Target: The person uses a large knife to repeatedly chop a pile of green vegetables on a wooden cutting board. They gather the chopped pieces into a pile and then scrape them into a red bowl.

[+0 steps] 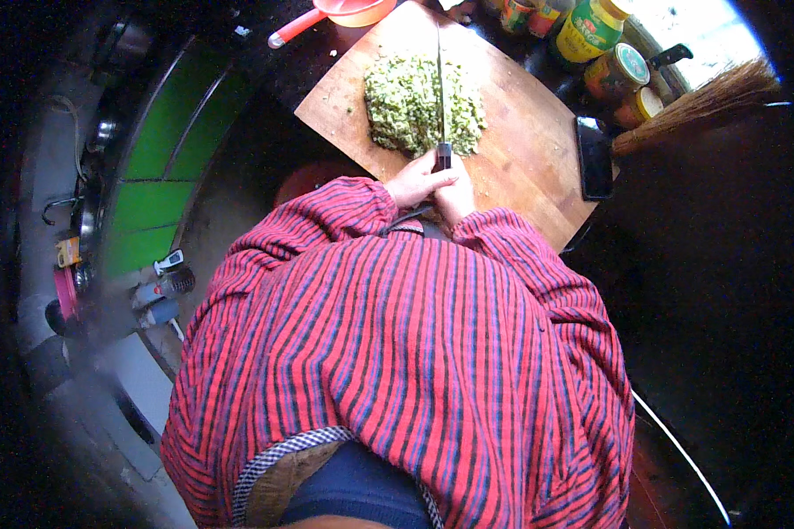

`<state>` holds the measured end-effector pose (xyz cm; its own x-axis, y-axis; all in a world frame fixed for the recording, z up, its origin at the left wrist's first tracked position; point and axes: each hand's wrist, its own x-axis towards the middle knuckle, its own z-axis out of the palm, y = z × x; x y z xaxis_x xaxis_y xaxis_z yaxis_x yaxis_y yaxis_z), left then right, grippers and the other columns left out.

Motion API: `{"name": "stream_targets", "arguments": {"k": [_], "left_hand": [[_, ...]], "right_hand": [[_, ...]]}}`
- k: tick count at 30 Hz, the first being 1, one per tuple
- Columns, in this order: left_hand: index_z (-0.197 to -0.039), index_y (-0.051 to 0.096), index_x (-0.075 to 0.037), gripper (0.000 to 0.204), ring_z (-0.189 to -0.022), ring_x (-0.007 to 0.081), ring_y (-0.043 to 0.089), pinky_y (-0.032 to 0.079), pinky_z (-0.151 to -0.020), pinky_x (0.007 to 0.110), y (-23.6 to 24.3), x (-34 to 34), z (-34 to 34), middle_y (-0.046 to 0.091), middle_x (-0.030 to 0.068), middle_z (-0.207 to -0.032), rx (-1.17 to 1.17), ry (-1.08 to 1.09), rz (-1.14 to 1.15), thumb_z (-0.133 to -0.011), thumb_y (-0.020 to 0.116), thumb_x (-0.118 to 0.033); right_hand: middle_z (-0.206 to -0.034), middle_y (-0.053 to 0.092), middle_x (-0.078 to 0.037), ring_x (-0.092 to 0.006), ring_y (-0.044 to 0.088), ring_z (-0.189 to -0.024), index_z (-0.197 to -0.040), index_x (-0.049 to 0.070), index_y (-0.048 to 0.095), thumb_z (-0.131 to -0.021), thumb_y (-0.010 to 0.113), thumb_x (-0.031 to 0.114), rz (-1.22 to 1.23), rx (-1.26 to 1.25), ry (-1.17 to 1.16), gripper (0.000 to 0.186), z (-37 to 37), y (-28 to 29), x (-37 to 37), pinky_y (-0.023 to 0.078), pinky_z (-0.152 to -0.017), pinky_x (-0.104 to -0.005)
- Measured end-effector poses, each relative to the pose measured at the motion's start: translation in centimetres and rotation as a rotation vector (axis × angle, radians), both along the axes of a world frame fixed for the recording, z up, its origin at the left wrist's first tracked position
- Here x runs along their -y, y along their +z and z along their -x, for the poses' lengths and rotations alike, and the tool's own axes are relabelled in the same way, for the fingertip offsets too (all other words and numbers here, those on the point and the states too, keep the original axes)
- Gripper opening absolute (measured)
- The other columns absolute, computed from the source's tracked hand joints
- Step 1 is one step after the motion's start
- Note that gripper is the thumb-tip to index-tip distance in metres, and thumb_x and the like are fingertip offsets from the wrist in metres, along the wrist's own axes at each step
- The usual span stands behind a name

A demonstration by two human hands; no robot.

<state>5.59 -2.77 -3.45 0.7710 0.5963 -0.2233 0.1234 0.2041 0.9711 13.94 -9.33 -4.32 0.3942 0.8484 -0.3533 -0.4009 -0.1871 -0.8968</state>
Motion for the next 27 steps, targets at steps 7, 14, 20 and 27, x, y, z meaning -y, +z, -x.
{"name": "stream_targets", "arguments": {"k": [7, 14, 20, 27], "left_hand": [[-0.111, 0.047, -0.001, 0.039, -0.090, 0.0116, 0.050, 0.042, -0.083, 0.028, -0.4, -0.2, 0.0, 0.055, 0.0042, -0.098, -0.015, -0.006, -0.181, -0.083, 0.061, -0.025], [-0.105, 0.051, -0.003, 0.029, -0.089, 0.0104, 0.050, 0.042, -0.081, 0.027, -1.1, -0.3, -0.4, 0.056, 0.0031, -0.094, -0.062, -0.036, -0.008, -0.083, 0.058, -0.022], [-0.105, 0.045, -0.006, 0.028, -0.057, 0.0118, 0.053, 0.044, -0.045, 0.026, 1.1, 0.0, -1.7, 0.052, 0.0050, -0.079, 0.016, -0.300, 0.131, -0.086, 0.056, -0.024], [-0.110, 0.051, -0.001, 0.041, -0.097, 0.0208, 0.054, 0.041, -0.086, 0.033, 0.4, -0.4, -2.3, 0.059, 0.0126, -0.100, -0.138, -0.432, -0.186, -0.084, 0.056, -0.032]], "right_hand": [[-0.081, 0.056, -0.003, -0.0133, 0.053, -0.074, -0.096, 0.006, 0.054, -0.075, 0.055, 0.002, -0.006, 0.215, 0.019, 0.021, 0.0, 1.7, 0.2, 0.045, -0.064, -0.0281], [-0.071, 0.053, -0.004, -0.0131, 0.050, -0.057, -0.091, 0.009, 0.051, -0.076, 0.055, 0.007, 0.154, 0.148, 0.064, 0.016, -0.2, 0.9, 0.5, 0.042, -0.048, -0.0271], [-0.064, 0.048, -0.003, -0.0108, 0.043, -0.043, -0.090, 0.007, 0.048, -0.080, 0.047, 0.007, 0.116, 0.107, -0.022, 0.010, -0.8, 3.4, 2.0, 0.032, -0.033, -0.0253], [-0.068, 0.052, -0.003, -0.0090, 0.044, -0.044, -0.088, 0.006, 0.051, -0.081, 0.051, 0.009, 0.127, -0.037, 0.047, 0.008, -1.9, 0.5, 2.7, 0.032, -0.036, -0.0238]]}}
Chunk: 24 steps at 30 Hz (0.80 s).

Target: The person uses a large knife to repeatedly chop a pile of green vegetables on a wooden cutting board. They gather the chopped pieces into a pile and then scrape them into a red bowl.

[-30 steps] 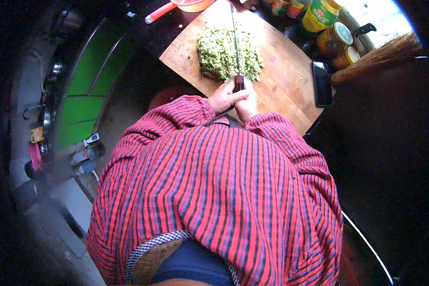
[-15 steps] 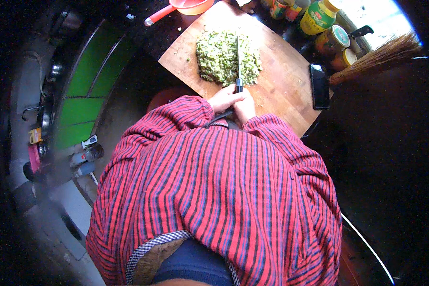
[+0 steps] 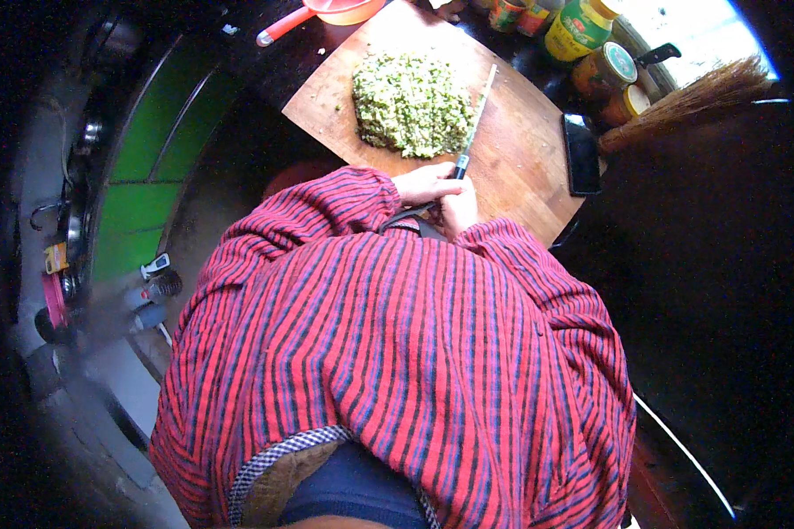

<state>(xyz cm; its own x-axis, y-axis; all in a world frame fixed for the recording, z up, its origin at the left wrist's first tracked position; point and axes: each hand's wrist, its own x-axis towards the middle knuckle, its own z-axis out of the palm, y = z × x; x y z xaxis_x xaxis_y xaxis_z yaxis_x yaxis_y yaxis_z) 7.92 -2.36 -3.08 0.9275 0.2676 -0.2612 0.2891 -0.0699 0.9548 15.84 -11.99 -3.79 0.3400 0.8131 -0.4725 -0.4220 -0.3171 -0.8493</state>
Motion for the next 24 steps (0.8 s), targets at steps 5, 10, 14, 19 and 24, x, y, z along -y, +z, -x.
{"name": "stream_targets", "arguments": {"k": [5, 10, 14, 19, 24], "left_hand": [[-0.112, 0.047, 0.002, 0.048, -0.095, 0.0236, 0.056, 0.043, -0.084, 0.034, 0.3, 0.6, 1.6, 0.058, 0.0173, -0.101, -0.117, 0.277, -0.069, -0.082, 0.058, -0.035], [-0.116, 0.044, 0.000, 0.047, -0.093, 0.0187, 0.053, 0.043, -0.083, 0.031, -0.8, -0.1, 1.9, 0.057, 0.0115, -0.101, -0.053, 0.372, 0.120, -0.082, 0.059, -0.030], [-0.116, 0.045, -0.001, 0.043, -0.096, 0.0154, 0.050, 0.042, -0.086, 0.030, -2.3, 0.2, 2.1, 0.056, 0.0085, -0.103, 0.018, 0.416, 0.066, -0.083, 0.058, -0.025], [-0.113, 0.047, -0.001, 0.041, -0.096, 0.0144, 0.049, 0.041, -0.087, 0.030, -0.1, -0.4, 1.7, 0.055, 0.0084, -0.103, -0.025, 0.304, 0.154, -0.083, 0.058, -0.026], [-0.109, 0.048, -0.001, 0.039, -0.093, 0.0155, 0.051, 0.041, -0.085, 0.030, -2.2, 0.2, 1.5, 0.056, 0.0087, -0.098, -0.025, 0.322, 0.006, -0.083, 0.057, -0.029]], "right_hand": [[-0.070, 0.050, -0.002, -0.0090, 0.042, -0.043, -0.089, 0.011, 0.048, -0.080, 0.055, 0.012, 0.025, -0.050, 0.066, 0.011, 1.4, 3.7, -1.0, 0.028, -0.034, -0.0240], [-0.059, 0.047, -0.001, -0.0111, 0.040, -0.039, -0.091, 0.010, 0.049, -0.078, 0.052, 0.010, -0.021, 0.099, 0.102, 0.013, 1.1, 0.0, -2.4, 0.029, -0.032, -0.0263], [-0.072, 0.053, -0.003, -0.0127, 0.050, -0.060, -0.094, 0.008, 0.051, -0.077, 0.053, 0.008, 0.210, 0.182, 0.178, 0.017, 1.5, 3.2, -2.0, 0.040, -0.048, -0.0271], [-0.079, 0.054, -0.003, -0.0131, 0.051, -0.069, -0.095, 0.007, 0.052, -0.077, 0.052, 0.004, 0.000, 0.175, 0.027, 0.018, 1.4, 1.3, -2.1, 0.043, -0.059, -0.0278], [-0.075, 0.054, -0.004, -0.0127, 0.051, -0.064, -0.092, 0.007, 0.052, -0.080, 0.053, 0.009, 0.120, 0.172, 0.071, 0.013, 1.1, 2.0, -2.0, 0.042, -0.054, -0.0274]]}}
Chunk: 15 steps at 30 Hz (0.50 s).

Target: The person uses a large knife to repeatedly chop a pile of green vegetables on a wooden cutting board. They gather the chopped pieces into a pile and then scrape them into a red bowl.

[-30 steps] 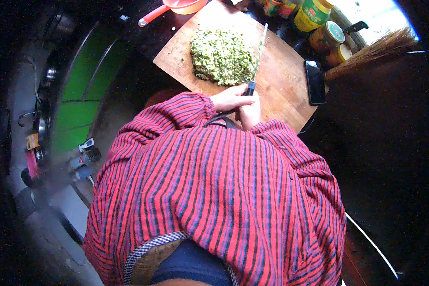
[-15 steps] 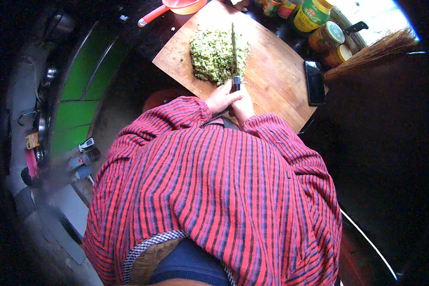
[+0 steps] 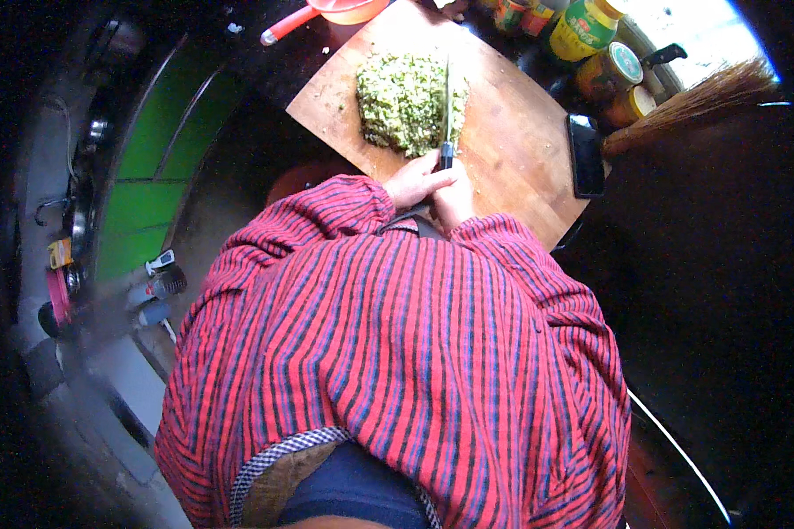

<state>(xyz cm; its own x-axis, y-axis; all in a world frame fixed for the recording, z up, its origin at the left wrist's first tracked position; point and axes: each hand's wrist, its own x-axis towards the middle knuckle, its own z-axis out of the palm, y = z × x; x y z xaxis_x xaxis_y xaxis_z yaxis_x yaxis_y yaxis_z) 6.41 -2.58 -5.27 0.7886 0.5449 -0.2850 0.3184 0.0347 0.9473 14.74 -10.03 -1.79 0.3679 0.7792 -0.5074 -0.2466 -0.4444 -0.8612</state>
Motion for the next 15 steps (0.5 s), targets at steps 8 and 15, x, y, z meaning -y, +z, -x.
{"name": "stream_targets", "arguments": {"k": [8, 15], "left_hand": [[-0.113, 0.047, -0.001, 0.044, -0.093, 0.0141, 0.050, 0.041, -0.085, 0.030, -0.9, 0.0, -0.2, 0.056, 0.0087, -0.099, 0.042, 0.016, 0.080, -0.082, 0.059, -0.029], [-0.108, 0.050, -0.004, 0.036, -0.086, 0.0117, 0.051, 0.044, -0.077, 0.028, 0.0, 0.0, 0.7, 0.056, 0.0040, -0.095, 0.096, 0.122, 0.305, -0.081, 0.060, -0.026]], "right_hand": [[-0.069, 0.052, -0.001, -0.0112, 0.047, -0.052, -0.092, 0.009, 0.052, -0.080, 0.052, 0.010, -0.040, -0.037, -0.007, 0.013, 0.0, -0.6, -0.1, 0.035, -0.042, -0.0256], [-0.065, 0.051, -0.002, -0.0123, 0.047, -0.049, -0.092, 0.009, 0.052, -0.076, 0.050, 0.004, -0.033, -0.127, 0.086, 0.018, 0.5, 1.6, -0.5, 0.036, -0.040, -0.0260]]}}
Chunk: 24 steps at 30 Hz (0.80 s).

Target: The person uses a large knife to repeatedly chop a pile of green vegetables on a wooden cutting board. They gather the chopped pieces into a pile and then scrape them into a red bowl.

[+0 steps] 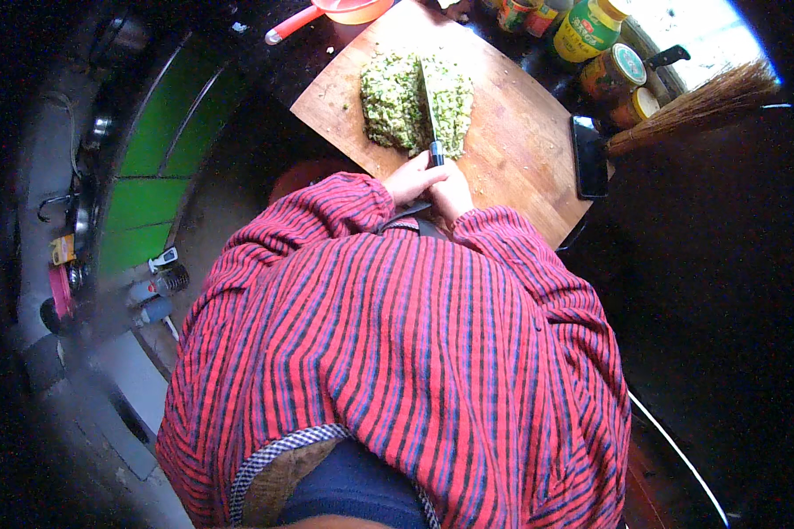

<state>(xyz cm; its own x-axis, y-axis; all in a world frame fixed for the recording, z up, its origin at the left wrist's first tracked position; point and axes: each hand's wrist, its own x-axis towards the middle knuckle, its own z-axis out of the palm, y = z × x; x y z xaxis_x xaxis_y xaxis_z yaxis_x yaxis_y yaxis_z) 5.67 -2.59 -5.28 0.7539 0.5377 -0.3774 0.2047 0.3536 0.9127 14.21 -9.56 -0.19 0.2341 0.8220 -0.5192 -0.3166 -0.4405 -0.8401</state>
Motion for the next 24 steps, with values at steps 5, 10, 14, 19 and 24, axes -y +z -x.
{"name": "stream_targets", "arguments": {"k": [5, 10, 14, 19, 24], "left_hand": [[-0.109, 0.049, -0.002, 0.037, -0.092, 0.0128, 0.050, 0.042, -0.083, 0.028, 2.7, 0.5, 0.3, 0.054, 0.0036, -0.097, 0.083, 0.072, -0.164, -0.083, 0.061, -0.025], [-0.111, 0.050, -0.001, 0.039, -0.094, 0.0116, 0.051, 0.042, -0.083, 0.027, 0.6, 0.1, 0.5, 0.056, 0.0047, -0.101, 0.087, 0.081, 0.095, -0.084, 0.060, -0.026], [-0.108, 0.052, -0.002, 0.036, -0.090, 0.0114, 0.052, 0.044, -0.080, 0.027, 1.2, 0.2, 0.5, 0.057, 0.0034, -0.098, 0.100, 0.108, -0.146, -0.083, 0.060, -0.028], [-0.104, 0.054, -0.005, 0.029, -0.089, 0.0121, 0.054, 0.045, -0.078, 0.028, -0.4, 0.0, 0.9, 0.058, 0.0028, -0.096, 0.051, 0.070, 0.144, -0.085, 0.057, -0.027], [-0.106, 0.054, -0.004, 0.031, -0.086, 0.0115, 0.054, 0.045, -0.076, 0.027, 3.6, -0.2, 2.4, 0.058, 0.0032, -0.097, 0.095, -0.031, 0.070, -0.084, 0.060, -0.027]], "right_hand": [[-0.084, 0.057, -0.004, -0.0137, 0.054, -0.078, -0.101, 0.006, 0.054, -0.074, 0.053, 0.002, -0.092, 0.222, 0.037, 0.027, -0.9, -1.8, -0.3, 0.045, -0.067, -0.0283], [-0.085, 0.056, -0.004, -0.0138, 0.053, -0.079, -0.100, 0.005, 0.053, -0.073, 0.053, -0.001, -0.020, 0.145, 0.068, 0.028, -0.4, -2.7, -0.5, 0.045, -0.070, -0.0274], [-0.085, 0.056, -0.004, -0.0134, 0.053, -0.079, -0.099, 0.005, 0.053, -0.072, 0.052, -0.004, -0.104, 0.138, 0.048, 0.028, -0.5, -0.8, -0.6, 0.044, -0.070, -0.0263], [-0.079, 0.056, -0.002, -0.0127, 0.052, -0.070, -0.098, 0.006, 0.053, -0.072, 0.052, -0.003, 0.006, 0.027, 0.070, 0.027, 0.5, 1.1, -0.6, 0.043, -0.060, -0.0259], [-0.088, 0.058, -0.002, -0.0123, 0.053, -0.081, -0.103, 0.005, 0.053, -0.069, 0.054, -0.007, -0.325, 0.168, 0.127, 0.036, 0.1, -3.4, -0.4, 0.045, -0.071, -0.0257]]}}
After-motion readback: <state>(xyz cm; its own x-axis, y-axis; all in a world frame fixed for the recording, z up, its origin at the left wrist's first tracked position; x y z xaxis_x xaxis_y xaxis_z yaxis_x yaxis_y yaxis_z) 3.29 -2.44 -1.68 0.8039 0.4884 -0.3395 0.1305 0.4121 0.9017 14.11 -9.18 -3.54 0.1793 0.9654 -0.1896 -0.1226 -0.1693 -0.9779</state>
